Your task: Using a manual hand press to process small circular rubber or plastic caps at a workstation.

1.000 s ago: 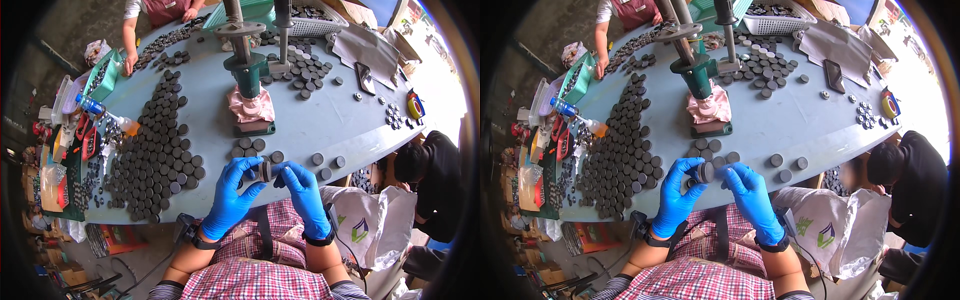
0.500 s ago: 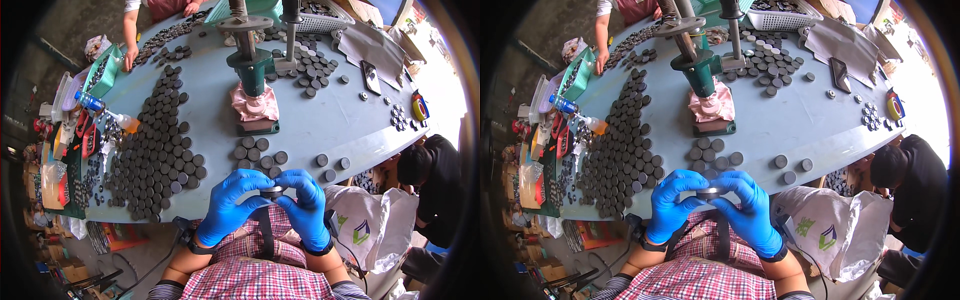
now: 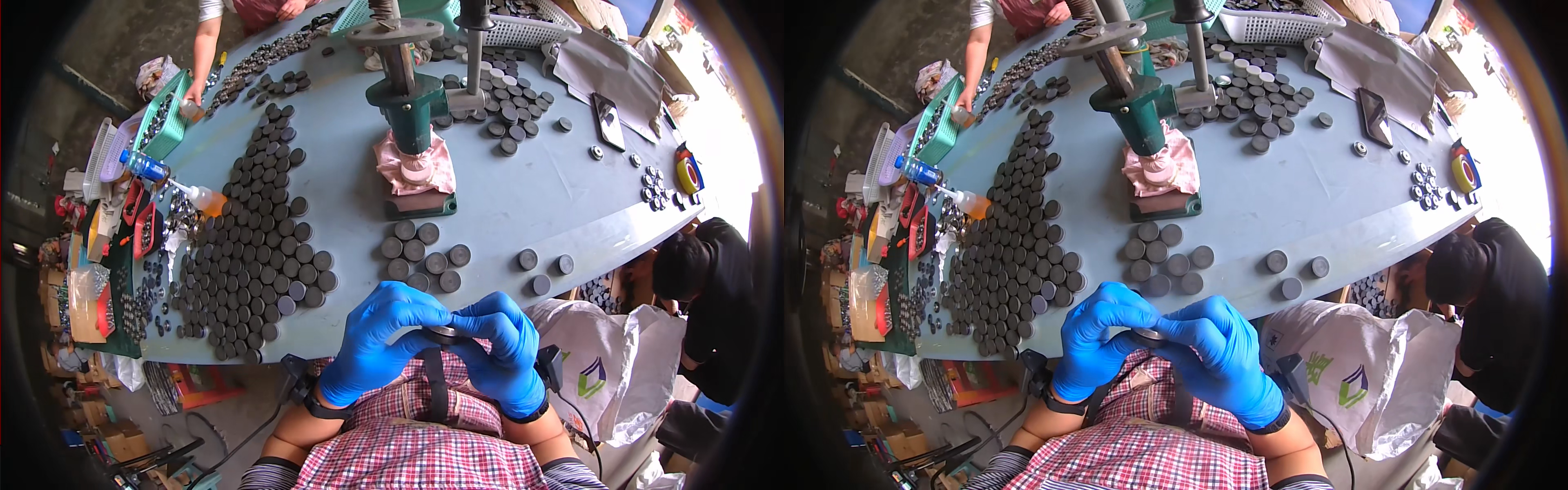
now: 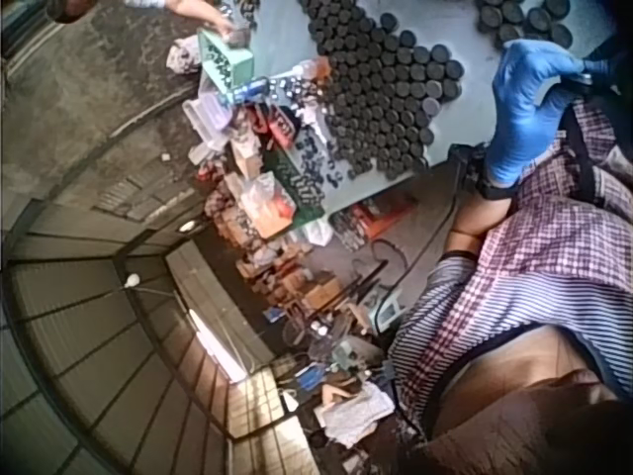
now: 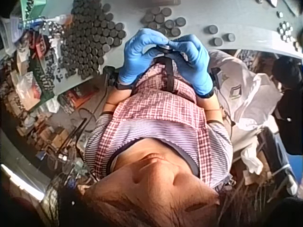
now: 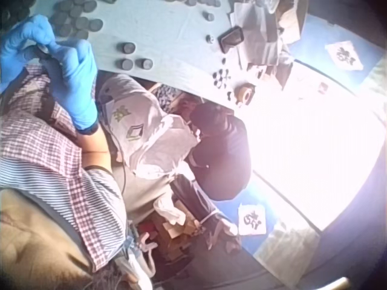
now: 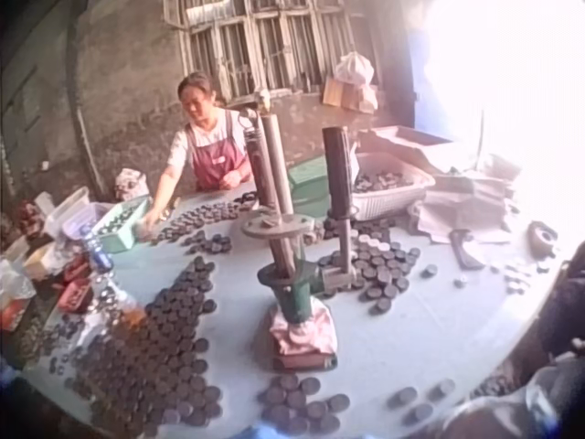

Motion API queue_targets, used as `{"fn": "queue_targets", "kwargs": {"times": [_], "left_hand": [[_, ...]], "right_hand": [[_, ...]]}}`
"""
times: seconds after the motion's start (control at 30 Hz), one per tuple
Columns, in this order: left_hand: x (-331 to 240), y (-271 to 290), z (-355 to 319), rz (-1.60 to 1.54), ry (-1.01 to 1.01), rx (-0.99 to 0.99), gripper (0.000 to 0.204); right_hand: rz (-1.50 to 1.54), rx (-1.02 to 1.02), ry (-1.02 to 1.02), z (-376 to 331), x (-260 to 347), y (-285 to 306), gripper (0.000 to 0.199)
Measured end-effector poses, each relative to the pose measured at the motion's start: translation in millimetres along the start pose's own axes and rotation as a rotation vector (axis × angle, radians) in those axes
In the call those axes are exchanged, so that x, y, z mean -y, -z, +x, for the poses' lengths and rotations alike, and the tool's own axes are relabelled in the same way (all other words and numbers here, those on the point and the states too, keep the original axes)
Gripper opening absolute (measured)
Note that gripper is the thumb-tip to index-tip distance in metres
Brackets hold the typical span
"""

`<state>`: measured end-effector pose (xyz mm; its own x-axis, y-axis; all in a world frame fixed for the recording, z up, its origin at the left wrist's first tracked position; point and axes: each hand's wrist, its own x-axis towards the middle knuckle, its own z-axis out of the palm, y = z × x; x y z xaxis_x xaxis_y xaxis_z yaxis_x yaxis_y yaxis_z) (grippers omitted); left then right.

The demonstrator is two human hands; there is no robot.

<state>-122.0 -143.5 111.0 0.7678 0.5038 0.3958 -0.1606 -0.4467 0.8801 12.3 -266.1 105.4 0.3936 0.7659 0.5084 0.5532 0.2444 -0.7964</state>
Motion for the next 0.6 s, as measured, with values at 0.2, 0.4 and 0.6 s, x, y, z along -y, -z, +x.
{"fn": "queue_targets", "kwargs": {"times": [0.2, 0.4, 0.6], "left_hand": [[1, -4, -2, -0.046, -0.049, -0.018, 0.027], [10, -13, -6, 0.011, 0.098, -0.050, 0.028], [-4, 0, 1, 0.105, 0.058, 0.107, 0.049]], "right_hand": [[-0.037, 0.003, 0.051, 1, 6, 0, 0.037], [0.441, -0.103, -0.255, -9, -22, -18, 0.026], [1.115, -0.036, -0.646, -10, -24, -6, 0.028]]}}
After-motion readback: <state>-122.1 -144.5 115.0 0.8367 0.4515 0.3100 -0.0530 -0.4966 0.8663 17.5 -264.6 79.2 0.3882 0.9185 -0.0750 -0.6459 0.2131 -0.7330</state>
